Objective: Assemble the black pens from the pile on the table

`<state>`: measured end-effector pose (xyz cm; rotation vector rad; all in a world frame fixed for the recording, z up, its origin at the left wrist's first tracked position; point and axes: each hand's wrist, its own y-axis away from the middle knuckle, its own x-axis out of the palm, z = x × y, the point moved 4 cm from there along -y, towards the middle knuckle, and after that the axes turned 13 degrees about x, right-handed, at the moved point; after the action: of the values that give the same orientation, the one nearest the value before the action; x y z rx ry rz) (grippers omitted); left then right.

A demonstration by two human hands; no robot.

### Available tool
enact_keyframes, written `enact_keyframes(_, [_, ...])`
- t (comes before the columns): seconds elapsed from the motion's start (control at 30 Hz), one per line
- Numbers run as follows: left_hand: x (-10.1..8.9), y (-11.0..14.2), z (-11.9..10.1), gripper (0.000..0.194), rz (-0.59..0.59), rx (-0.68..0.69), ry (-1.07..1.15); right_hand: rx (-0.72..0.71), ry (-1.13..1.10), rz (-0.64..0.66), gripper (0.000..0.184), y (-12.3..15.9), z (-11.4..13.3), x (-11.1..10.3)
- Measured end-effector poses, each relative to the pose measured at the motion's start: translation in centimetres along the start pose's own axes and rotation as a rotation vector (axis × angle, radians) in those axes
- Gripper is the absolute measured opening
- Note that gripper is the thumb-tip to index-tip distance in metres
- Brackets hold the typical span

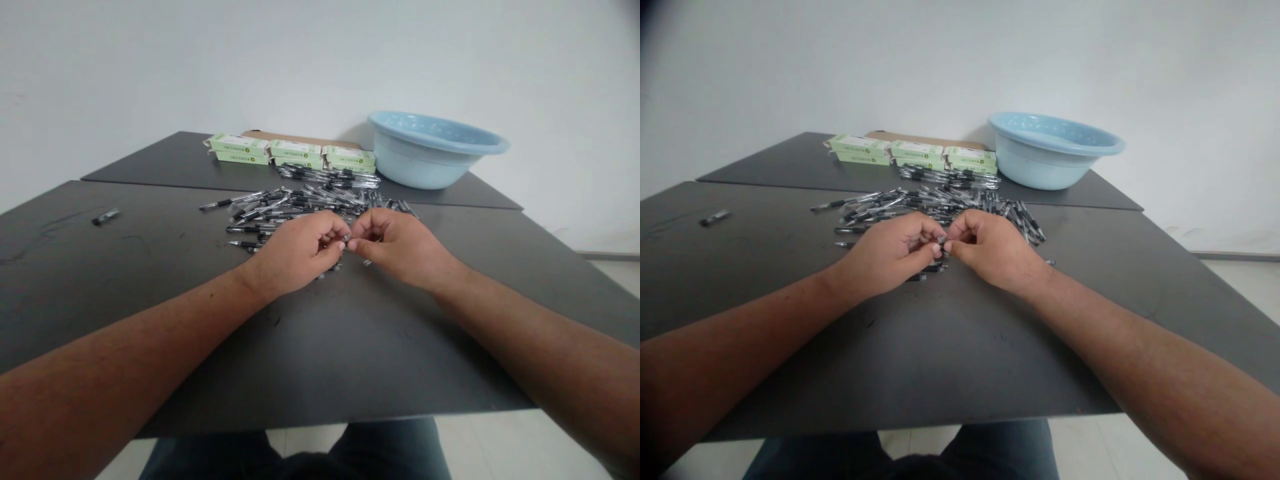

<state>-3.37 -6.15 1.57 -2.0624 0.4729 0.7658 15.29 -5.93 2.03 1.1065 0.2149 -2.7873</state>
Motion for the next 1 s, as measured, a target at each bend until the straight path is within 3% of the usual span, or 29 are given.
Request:
enact_keyframes(0.2, [0.2,0.2,0.1,0.012,0.006,-0.018,0.030,-0.068,0.165,0.030,0.012,0.1,0.4,-0.1])
enact_keyframes(0.5, [1.8,0.8,2.2,0.015,-0.104,-0.276,0.446,-0.029,0.094,-0.109,0.014,-0.2,0.3,-0.7])
enact_keyframes(0.6, [2.0,0.8,2.4,0.015,-0.091,-0.285,0.479,-0.029,0.022,-0.161,0.016,0.0,0.3,-0.7])
enact_keyframes(0.77, [1.8,0.5,1.8,0.010,-0.066,-0.243,0.466,-0.081,-0.003,-0.113,0.019,0.4,0.4,0.0])
enact_keyframes(1.0, [1.8,0.6,1.7,0.021,-0.001,-0.337,0.581,-0.178,0.067,-0.171,0.014,0.9,0.9,0.3])
